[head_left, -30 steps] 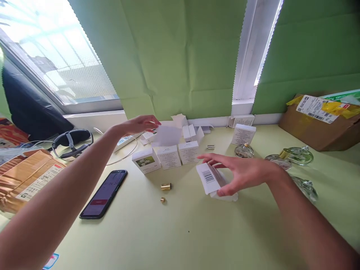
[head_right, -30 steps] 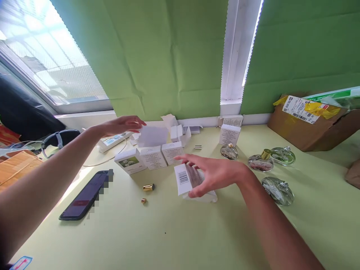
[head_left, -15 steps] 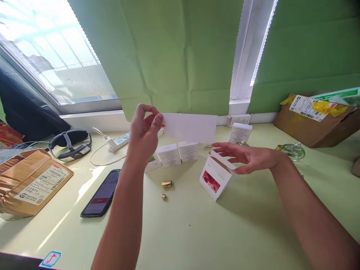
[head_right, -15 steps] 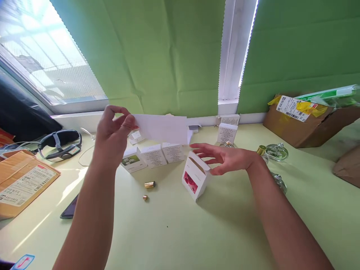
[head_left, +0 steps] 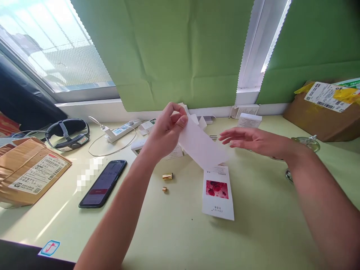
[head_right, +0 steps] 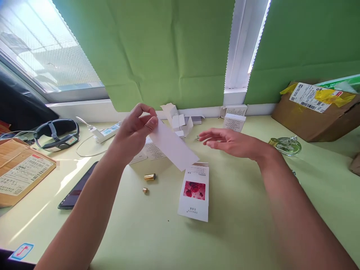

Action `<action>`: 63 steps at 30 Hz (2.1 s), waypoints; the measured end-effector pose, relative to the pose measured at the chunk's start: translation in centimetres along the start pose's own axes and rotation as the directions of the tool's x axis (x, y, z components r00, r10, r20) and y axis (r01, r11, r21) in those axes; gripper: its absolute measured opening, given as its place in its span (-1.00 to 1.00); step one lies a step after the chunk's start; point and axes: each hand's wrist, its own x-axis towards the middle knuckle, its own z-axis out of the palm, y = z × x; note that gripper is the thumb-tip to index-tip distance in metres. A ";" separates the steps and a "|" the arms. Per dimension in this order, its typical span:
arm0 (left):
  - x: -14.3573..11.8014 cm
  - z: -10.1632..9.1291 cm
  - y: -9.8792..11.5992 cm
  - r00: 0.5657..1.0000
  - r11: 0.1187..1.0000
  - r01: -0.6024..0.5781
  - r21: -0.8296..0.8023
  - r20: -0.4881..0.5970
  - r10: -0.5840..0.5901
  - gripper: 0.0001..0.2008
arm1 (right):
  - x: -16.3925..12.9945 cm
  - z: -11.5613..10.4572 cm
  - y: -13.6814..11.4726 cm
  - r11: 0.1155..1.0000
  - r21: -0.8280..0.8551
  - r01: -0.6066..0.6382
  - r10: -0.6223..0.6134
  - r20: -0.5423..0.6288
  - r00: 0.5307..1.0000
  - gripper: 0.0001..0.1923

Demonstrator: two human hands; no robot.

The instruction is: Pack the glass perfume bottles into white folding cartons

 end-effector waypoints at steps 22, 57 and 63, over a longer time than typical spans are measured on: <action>-1.8 5.5 -5.3 0.592 0.722 -0.139 0.678 0.641 -0.488 -0.35 | 2.9 3.0 3.1 0.908 -0.299 -0.294 0.375 0.266 0.888 -0.50; -2.1 4.9 -2.9 0.739 0.789 0.007 0.615 0.529 -0.418 -0.29 | 2.4 2.0 1.7 0.984 0.037 -0.174 0.173 0.029 0.985 -0.75; -1.6 4.5 -3.3 0.755 0.901 0.170 0.398 0.535 -0.379 -0.37 | 0.7 1.0 -0.9 0.992 0.097 -0.076 0.076 0.001 0.997 -0.71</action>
